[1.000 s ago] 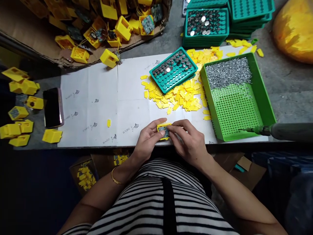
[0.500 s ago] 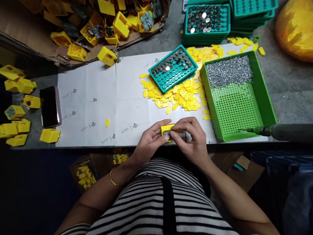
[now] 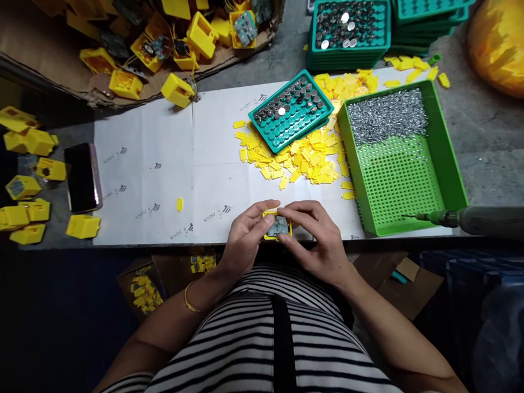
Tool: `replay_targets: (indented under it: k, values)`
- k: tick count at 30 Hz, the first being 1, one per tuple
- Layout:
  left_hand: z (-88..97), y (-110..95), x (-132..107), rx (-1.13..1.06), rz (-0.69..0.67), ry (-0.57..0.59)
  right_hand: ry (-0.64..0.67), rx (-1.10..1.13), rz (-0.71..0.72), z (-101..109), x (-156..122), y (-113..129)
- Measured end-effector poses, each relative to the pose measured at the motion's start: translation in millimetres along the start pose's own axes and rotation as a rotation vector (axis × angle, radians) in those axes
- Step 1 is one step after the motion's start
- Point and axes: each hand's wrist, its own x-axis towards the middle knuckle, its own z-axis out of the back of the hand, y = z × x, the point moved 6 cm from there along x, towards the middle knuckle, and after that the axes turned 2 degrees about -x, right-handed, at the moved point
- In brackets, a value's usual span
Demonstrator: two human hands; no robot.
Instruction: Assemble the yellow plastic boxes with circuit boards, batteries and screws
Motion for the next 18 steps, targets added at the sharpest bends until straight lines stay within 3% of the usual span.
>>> replay_targets:
  k: [5,18]
  values:
    - [1.2,-5.3,0.4,0.071,-0.076,0.010,-0.040,-0.047,0.033,0.9,-8.2,-7.0]
    - [-0.8,-9.1,-1.7,0.216,0.014,0.186,-0.150,-0.084,0.085,2.2,-19.0,-9.8]
